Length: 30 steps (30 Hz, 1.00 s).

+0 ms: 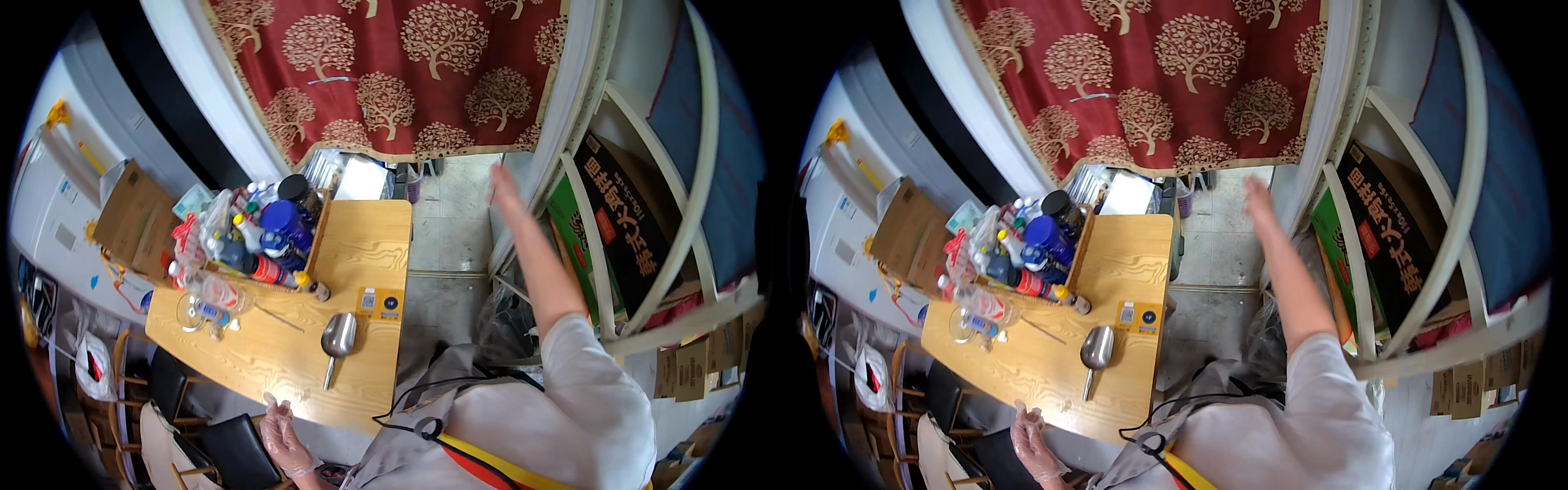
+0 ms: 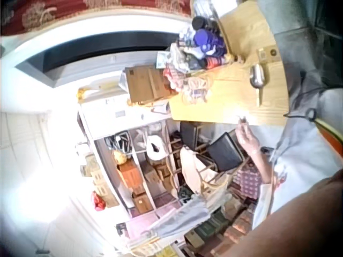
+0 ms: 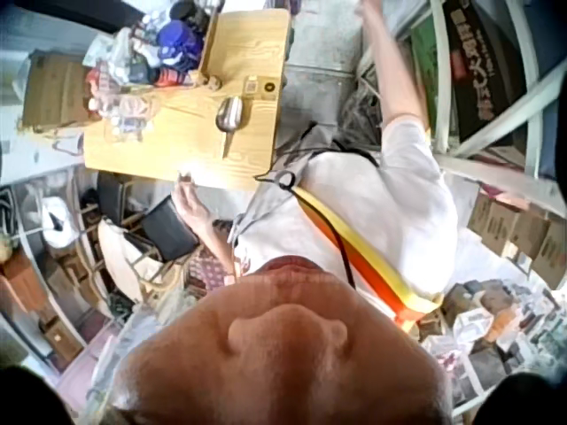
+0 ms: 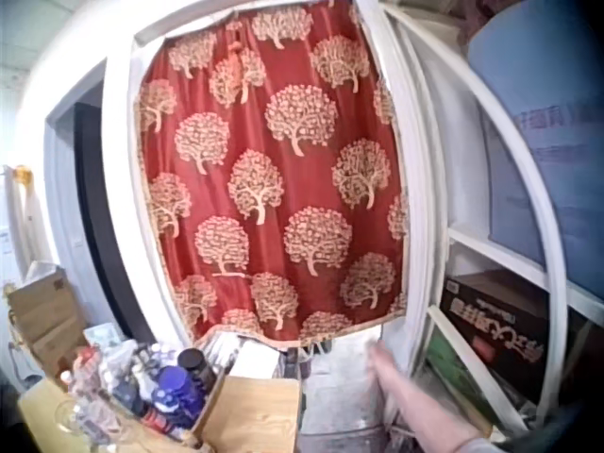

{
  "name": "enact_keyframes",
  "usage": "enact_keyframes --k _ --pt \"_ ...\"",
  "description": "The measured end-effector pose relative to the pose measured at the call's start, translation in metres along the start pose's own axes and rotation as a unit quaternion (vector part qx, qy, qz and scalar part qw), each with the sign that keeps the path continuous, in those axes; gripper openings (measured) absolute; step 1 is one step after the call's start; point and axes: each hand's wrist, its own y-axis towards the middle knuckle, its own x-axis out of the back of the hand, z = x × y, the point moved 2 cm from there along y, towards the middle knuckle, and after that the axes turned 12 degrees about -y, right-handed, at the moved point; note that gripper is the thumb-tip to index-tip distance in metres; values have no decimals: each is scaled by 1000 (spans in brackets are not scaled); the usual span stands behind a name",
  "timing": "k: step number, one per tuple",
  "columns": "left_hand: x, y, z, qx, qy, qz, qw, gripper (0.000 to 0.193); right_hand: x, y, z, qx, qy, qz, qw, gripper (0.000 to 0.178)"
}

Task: The person chops raw meat into small pieces on a wooden cutting board using a cleaver. They then transfer the chopped meat into a glass bowl, rinse it under running water, and place the bowl on a counter.

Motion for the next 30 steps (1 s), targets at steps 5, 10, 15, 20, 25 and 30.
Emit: enact_keyframes --k 5,10,15,20,25,30 --pt "-78 83 2 -47 29 21 998 26 14 163 81 41 137 -184 973 53" --pt "-197 174 -24 -21 65 113 991 19 -166 192 160 107 12 -14 994 26" --pt "-314 270 -23 -97 135 299 940 23 -349 18 290 644 -126 309 689 22" --pt "-422 365 -29 94 335 388 853 23 -341 -22 312 646 -28 547 532 32" --pt "-478 479 -87 -1 269 473 839 25 -317 20 336 781 -5 486 392 30" --pt "-539 563 -114 49 164 376 911 24 -327 110 341 722 139 503 455 21"
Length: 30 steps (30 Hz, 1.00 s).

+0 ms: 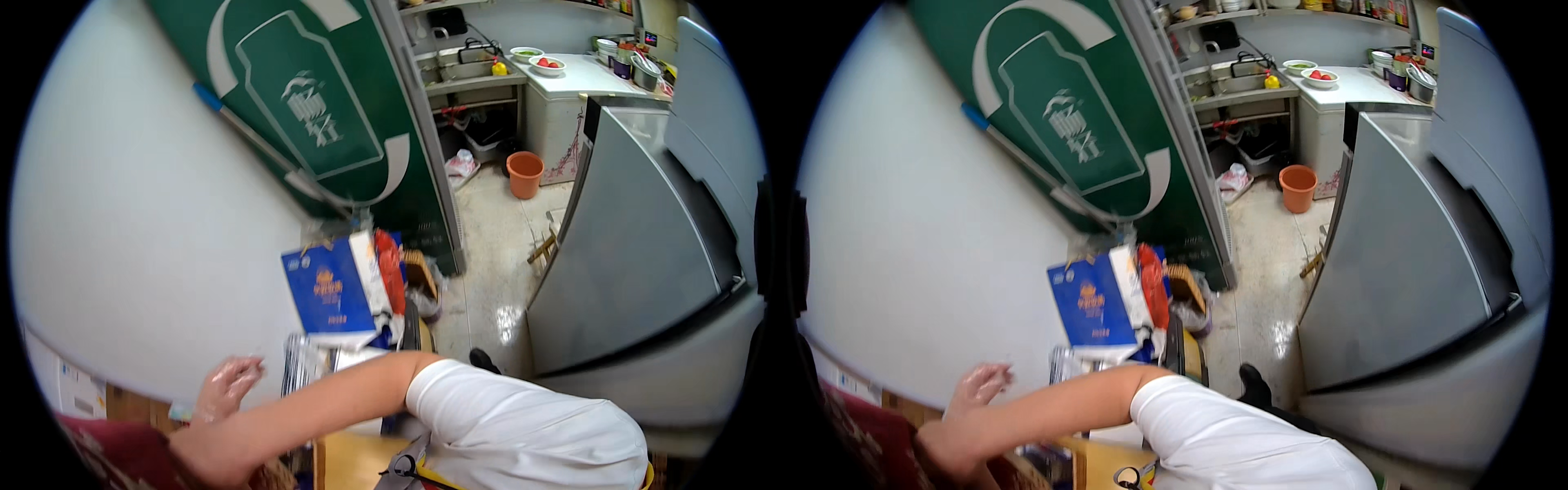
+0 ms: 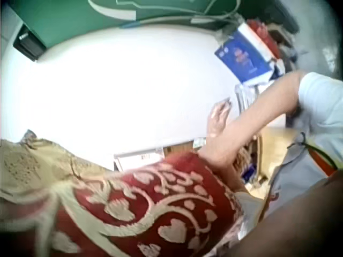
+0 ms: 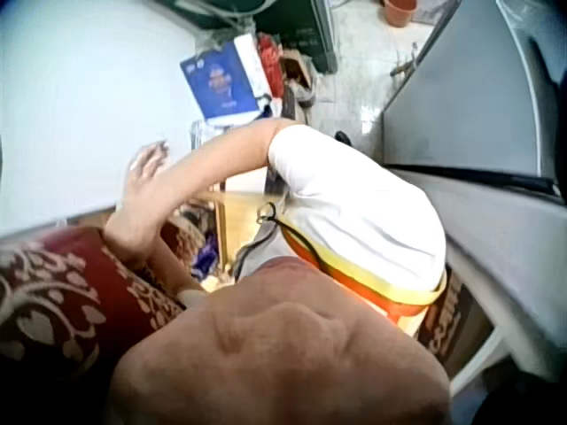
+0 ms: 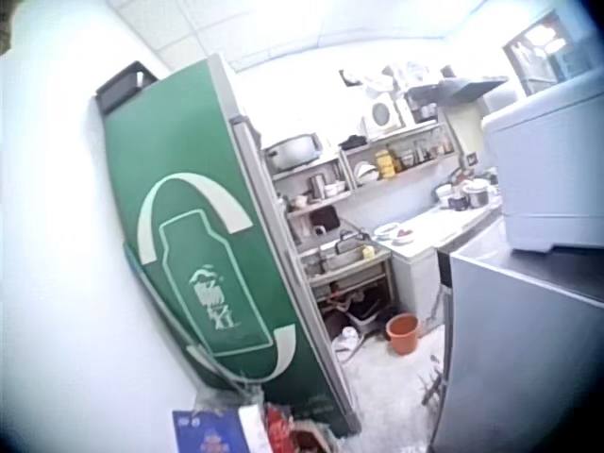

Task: The person chops raw meat into small pieces on a wooden cutting board using a cleaver. They then transfer the chopped meat into a glass bowl, rinse it under running water, and place the bowl on a counter.

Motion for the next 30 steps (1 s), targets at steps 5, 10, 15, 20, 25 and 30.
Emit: enact_keyframes --k 5,10,15,20,25,30 --pt "-54 137 5 -5 -58 49 997 27 143 -87 -24 160 -185 -100 965 25" --pt "-189 307 -69 -121 6 212 970 27 242 -167 -76 115 -142 -134 974 24" --pt "-297 433 -111 -190 -65 319 926 27 339 -249 -120 49 -133 -83 986 21" --pt "-365 540 -156 -278 -77 346 893 28 482 -329 -138 -39 -216 -203 954 18" --pt "-453 662 -145 -20 -198 366 909 28 599 -401 -183 -112 -360 -292 879 15" --pt "-475 704 -155 -189 -170 278 926 29 700 -476 -196 -193 -444 -273 831 18"
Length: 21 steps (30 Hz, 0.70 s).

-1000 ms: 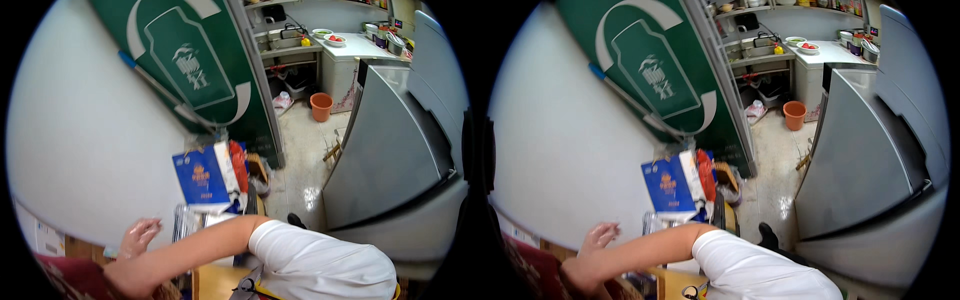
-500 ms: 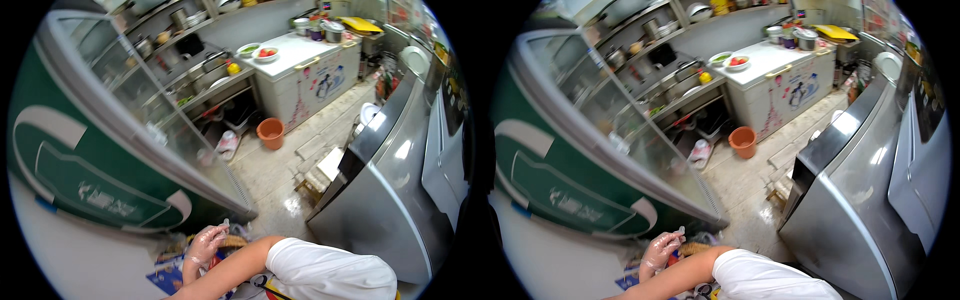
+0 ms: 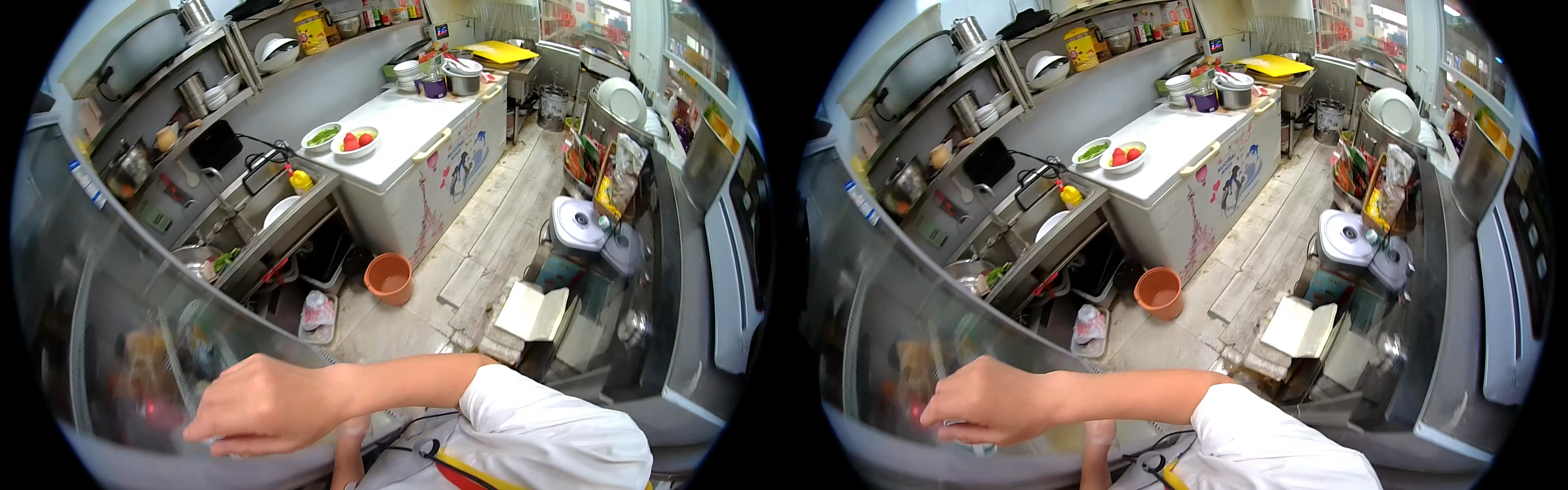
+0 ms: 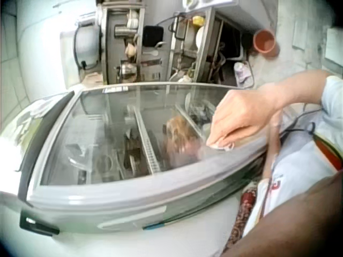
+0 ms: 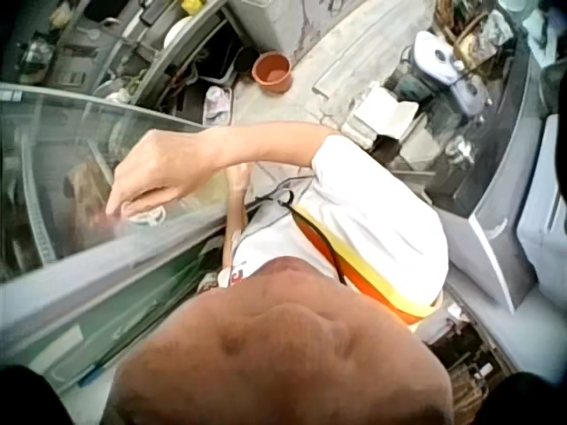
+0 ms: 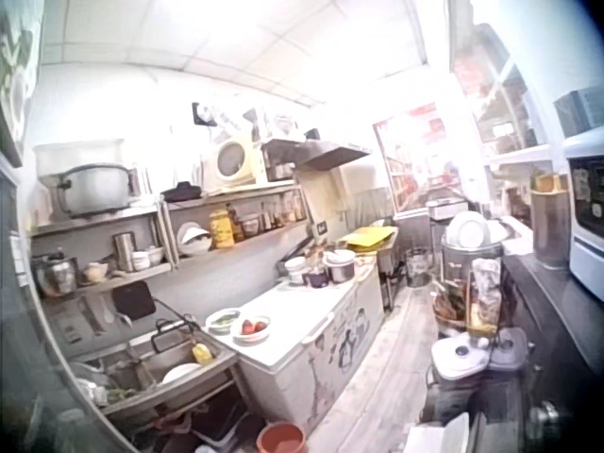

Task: The person chops raw meat into small pieces on a wooden cutting board using a cleaver. They then transfer the chopped meat into a glass bowl, rinse it under running water, and place the bowl on a counter.

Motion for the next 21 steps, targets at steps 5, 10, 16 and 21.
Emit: enact_keyframes --k 5,10,16,21 --pt "-4 39 33 11 -26 -131 991 30 65 -40 -118 -78 -41 -19 996 23" --pt "28 86 44 72 -91 -358 927 34 141 -128 -232 -313 -95 101 939 22" --pt "33 233 16 4 56 -354 934 35 247 -214 -315 -505 -180 140 832 23" --pt "-35 414 -26 -87 27 -193 977 32 330 -236 -333 -547 -242 68 799 24"
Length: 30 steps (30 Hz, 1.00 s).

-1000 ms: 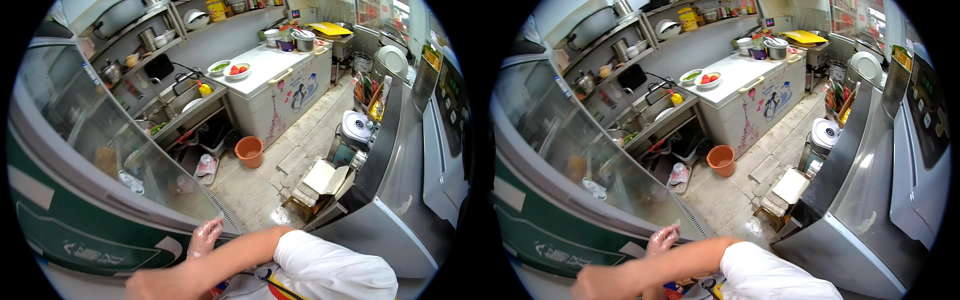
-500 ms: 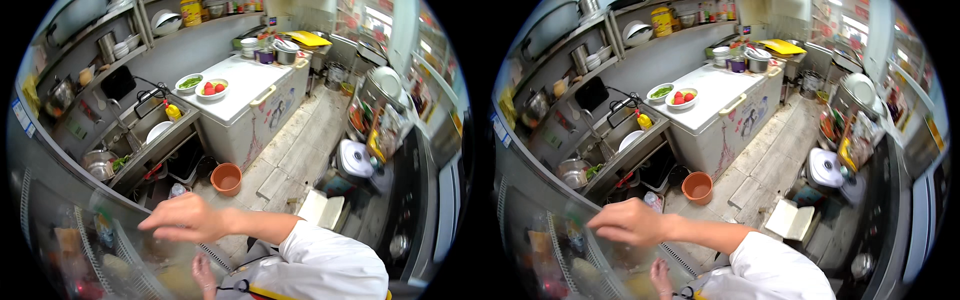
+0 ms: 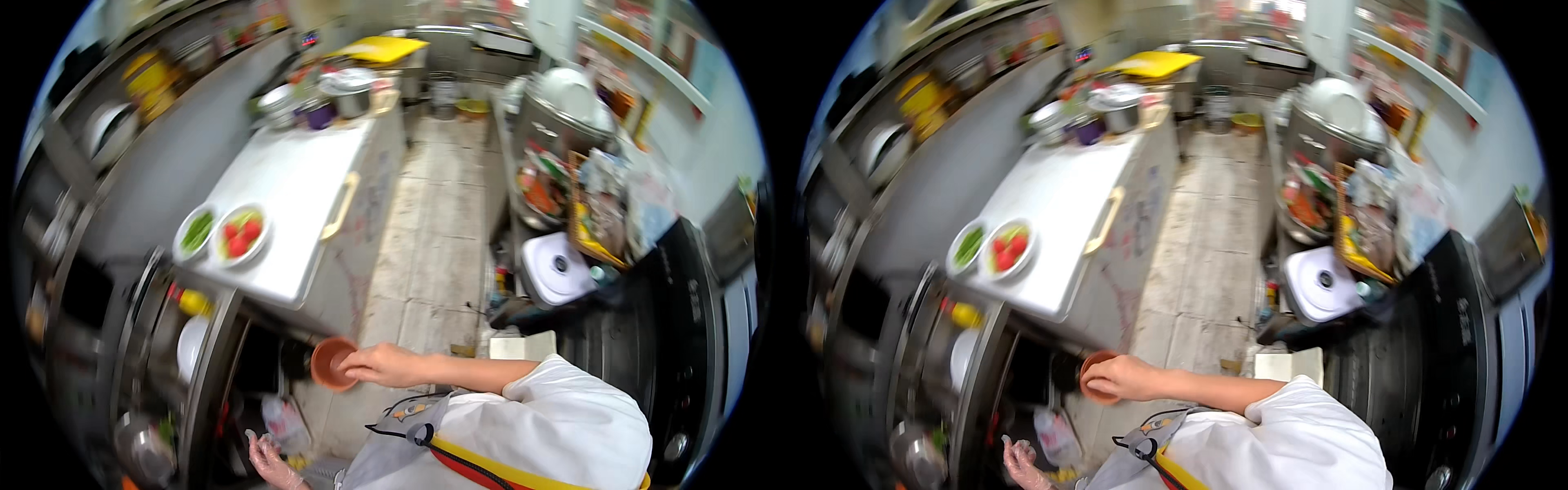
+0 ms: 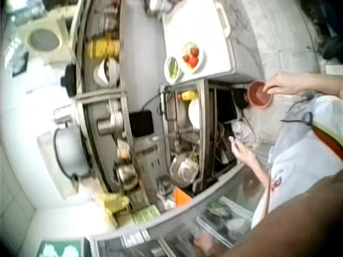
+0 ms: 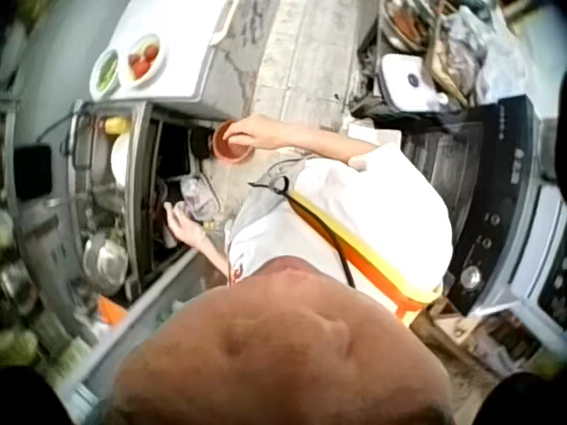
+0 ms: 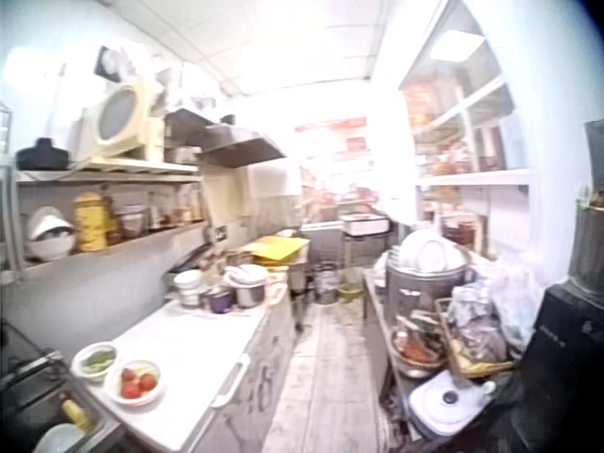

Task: The person chops raw meat into small pieces on a wooden cutting board using a cleaver. They then transfer the chopped meat into a glass bowl, rinse it under running water, and place the bowl on a counter.

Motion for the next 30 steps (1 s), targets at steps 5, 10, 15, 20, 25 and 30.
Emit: enact_keyframes --k 5,10,15,20,25,30 --pt "-191 91 12 50 -136 202 969 32 82 -22 -69 -192 -58 -129 971 26" --pt "-347 135 -19 22 -154 361 920 30 156 -28 -118 -324 -60 -272 904 27" --pt "-468 176 -50 20 -210 441 873 32 211 7 -165 -379 -65 -336 860 25" --pt "-560 214 -56 -10 -160 483 861 29 256 58 -218 -416 -100 -322 845 24" --pt "-662 217 -87 -61 -131 550 823 30 304 57 -303 -439 14 -398 805 22" --pt "-741 220 -84 -35 -118 507 853 29 388 105 -382 -430 -18 -340 836 23"
